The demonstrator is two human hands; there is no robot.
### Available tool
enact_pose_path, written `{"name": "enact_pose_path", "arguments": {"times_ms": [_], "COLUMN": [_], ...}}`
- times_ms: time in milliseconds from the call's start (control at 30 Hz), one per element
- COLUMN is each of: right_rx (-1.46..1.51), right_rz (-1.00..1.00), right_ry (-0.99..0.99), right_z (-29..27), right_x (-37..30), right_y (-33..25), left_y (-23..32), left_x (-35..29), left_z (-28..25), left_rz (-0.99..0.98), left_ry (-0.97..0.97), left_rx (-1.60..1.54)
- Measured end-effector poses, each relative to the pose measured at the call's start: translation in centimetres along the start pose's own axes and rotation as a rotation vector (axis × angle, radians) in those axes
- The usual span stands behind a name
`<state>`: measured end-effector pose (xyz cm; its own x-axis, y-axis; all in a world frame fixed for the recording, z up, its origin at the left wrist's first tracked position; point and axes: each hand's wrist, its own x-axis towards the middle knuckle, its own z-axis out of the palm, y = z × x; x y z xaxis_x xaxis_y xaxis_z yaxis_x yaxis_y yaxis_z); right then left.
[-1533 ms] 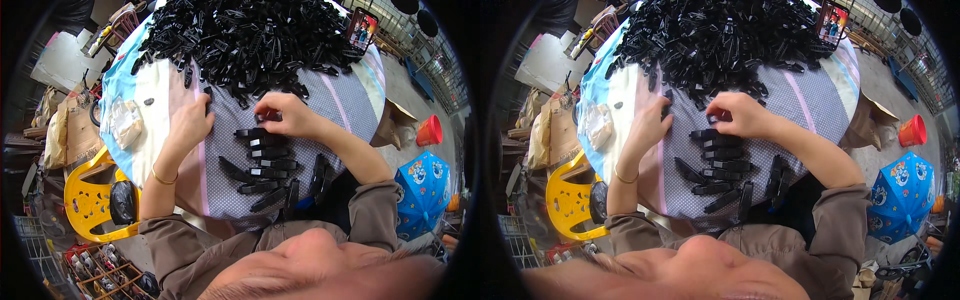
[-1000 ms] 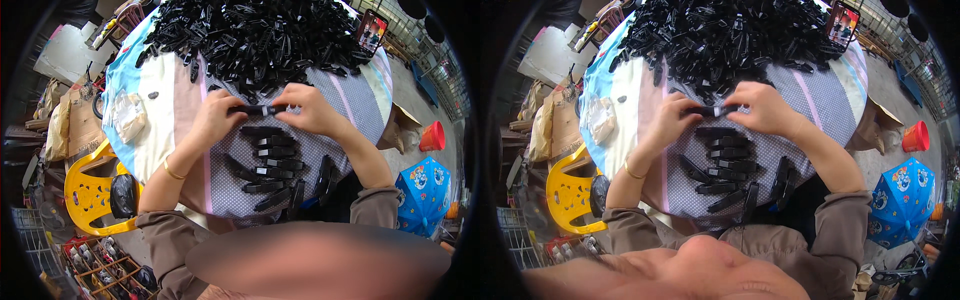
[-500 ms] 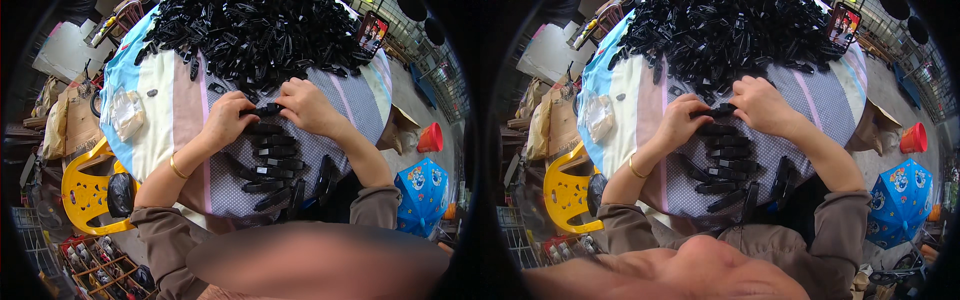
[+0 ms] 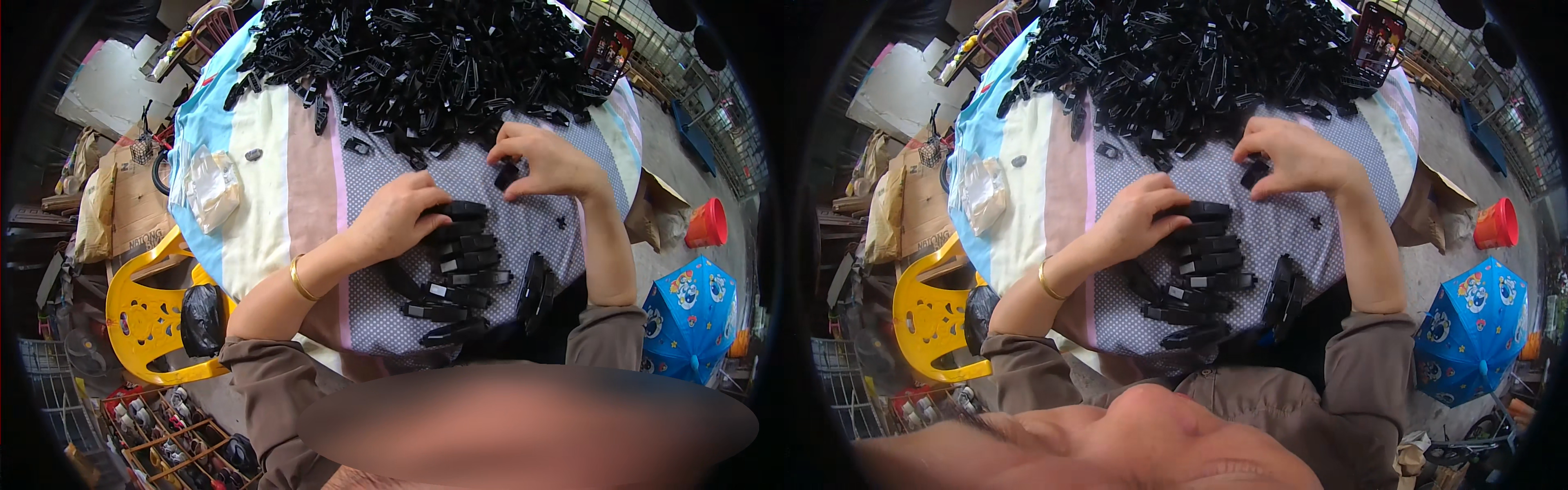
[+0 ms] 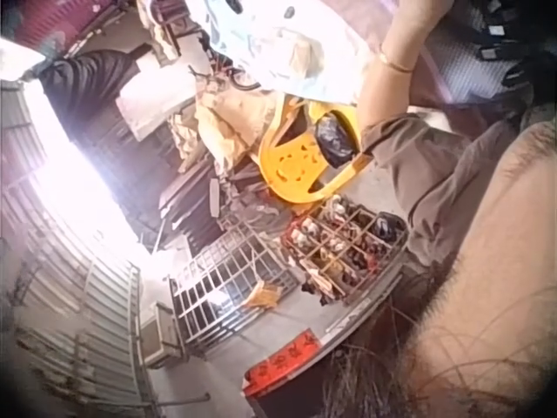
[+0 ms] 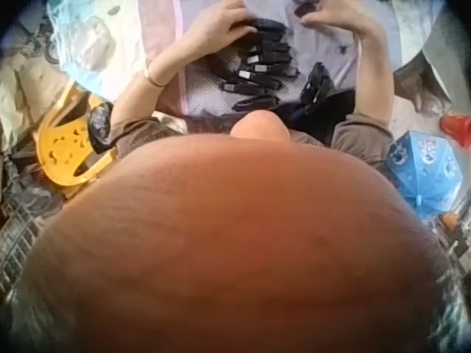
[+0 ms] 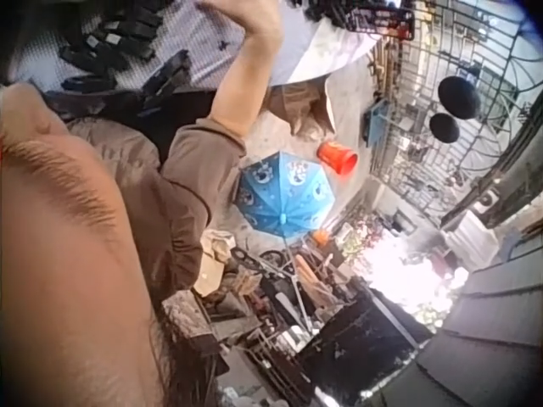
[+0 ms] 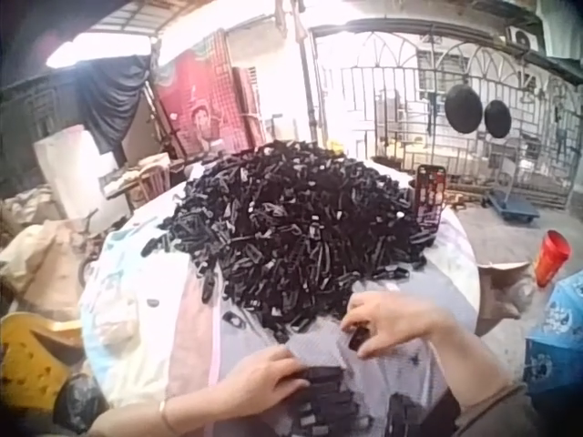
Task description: Manually assembling and stacking small black plastic components at a workstation.
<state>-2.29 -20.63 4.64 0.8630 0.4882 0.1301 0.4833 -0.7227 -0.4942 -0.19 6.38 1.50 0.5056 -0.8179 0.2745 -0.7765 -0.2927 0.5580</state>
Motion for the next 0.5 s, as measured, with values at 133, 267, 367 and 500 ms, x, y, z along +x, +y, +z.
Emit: {"name": "enact_pose_path", "arguments": {"times_ms": [133,267,367,500], "right_rx": [-0.094,0.011,0.206,0.529], "right_rz": [-0.055,-0.008,-0.055,-0.036], "right_ry": [-0.018,0.068,0.19,0.198], "right_z": [0.3,1.6,3.1,5.0], "right_x": [-0.1,0.8,1.6,2.2], "right_y": [0.0,-0.1,-0.8,-1.7], "left_y": [0.6,0.5,0.0,-2.9], "left_x": [0.0,0.7,3.3,7.2], "left_z": [0.0,-0.5,-0.9,-2.4], "left_rz": [0.127,0.03,-0.255,-0.319], "left_ry": [-0.035,-0.137,0.211,0.282], "left_rx": [-0.018,-0.129,-0.065,0.631]}}
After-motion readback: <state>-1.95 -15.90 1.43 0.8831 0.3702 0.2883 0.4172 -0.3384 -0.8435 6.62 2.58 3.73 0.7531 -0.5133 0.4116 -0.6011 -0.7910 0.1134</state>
